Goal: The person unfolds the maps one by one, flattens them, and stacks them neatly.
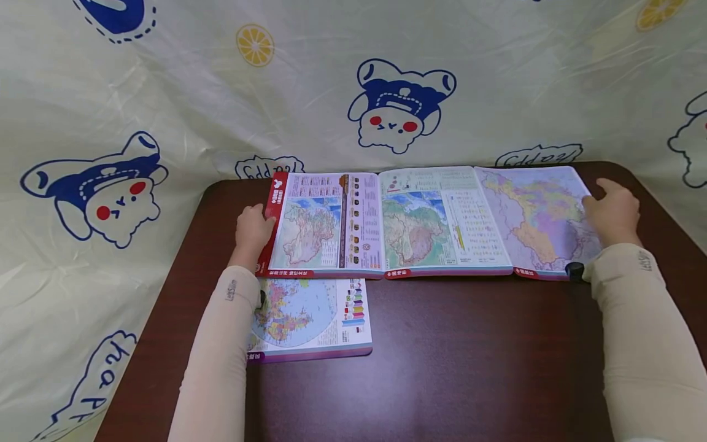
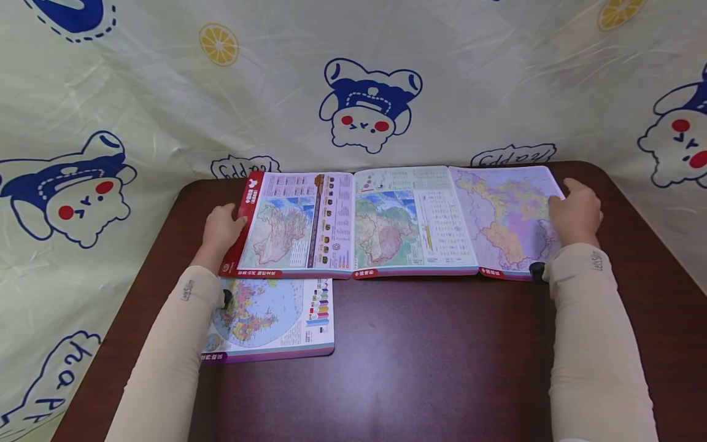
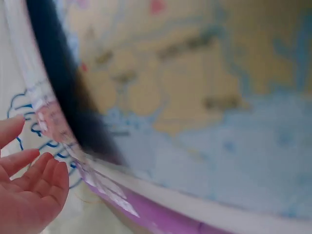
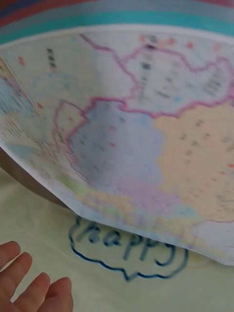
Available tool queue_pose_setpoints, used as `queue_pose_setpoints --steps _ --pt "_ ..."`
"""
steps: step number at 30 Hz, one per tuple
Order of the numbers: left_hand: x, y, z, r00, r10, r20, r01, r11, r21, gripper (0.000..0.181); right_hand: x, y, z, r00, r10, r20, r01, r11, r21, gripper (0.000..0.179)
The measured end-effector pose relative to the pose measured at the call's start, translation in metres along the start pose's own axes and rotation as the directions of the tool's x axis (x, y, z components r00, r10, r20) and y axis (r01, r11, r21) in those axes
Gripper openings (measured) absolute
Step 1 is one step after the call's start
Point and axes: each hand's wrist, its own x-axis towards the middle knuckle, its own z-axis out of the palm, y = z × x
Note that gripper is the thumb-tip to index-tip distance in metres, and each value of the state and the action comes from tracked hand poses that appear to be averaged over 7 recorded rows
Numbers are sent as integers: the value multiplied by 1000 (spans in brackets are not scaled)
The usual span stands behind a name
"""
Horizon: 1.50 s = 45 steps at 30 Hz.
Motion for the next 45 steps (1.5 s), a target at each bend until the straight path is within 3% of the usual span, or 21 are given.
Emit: queue_pose_setpoints --steps 3,6,9,12,16,21,23,26,30,33,37,45 --pt "-3 5 2 996 85 18 -86 995 54 53 -2 -12 8 996 -87 25 86 996 22 55" --pt "-9 11 5 985 158 75 -163 984 75 55 -9 -25 18 981 -187 57 186 982 15 55" --pt "-16 17 8 961 241 134 -257 960 115 56 -21 -39 28 950 -296 102 298 955 1 56" --pt "-25 23 12 928 324 184 -352 924 149 56 -37 -56 39 902 -405 149 411 912 -9 56" --pt "-39 31 18 866 423 266 -475 862 177 60 -61 -81 55 829 -520 207 534 845 -15 58" --pt "-54 33 23 750 512 418 -633 740 229 69 -88 -105 74 723 -616 312 659 750 -48 62" --pt "-58 31 25 711 527 465 -674 699 239 72 -96 -110 81 681 -636 363 696 716 -53 65" --pt "-62 29 26 675 547 495 -710 664 235 73 -106 -116 91 621 -657 428 743 667 -54 68" --pt "-63 27 26 661 557 504 -722 654 225 70 -114 -119 105 549 -683 482 800 596 -68 72" --pt "-63 27 27 655 555 512 -723 657 213 67 -118 -118 115 516 -687 512 828 553 -91 74" --pt "-62 26 29 650 547 528 -720 665 197 65 -121 -116 124 501 -665 554 835 539 -108 72" --pt "-63 26 30 647 545 533 -715 677 174 64 -119 -114 131 496 -659 566 841 526 -125 63"
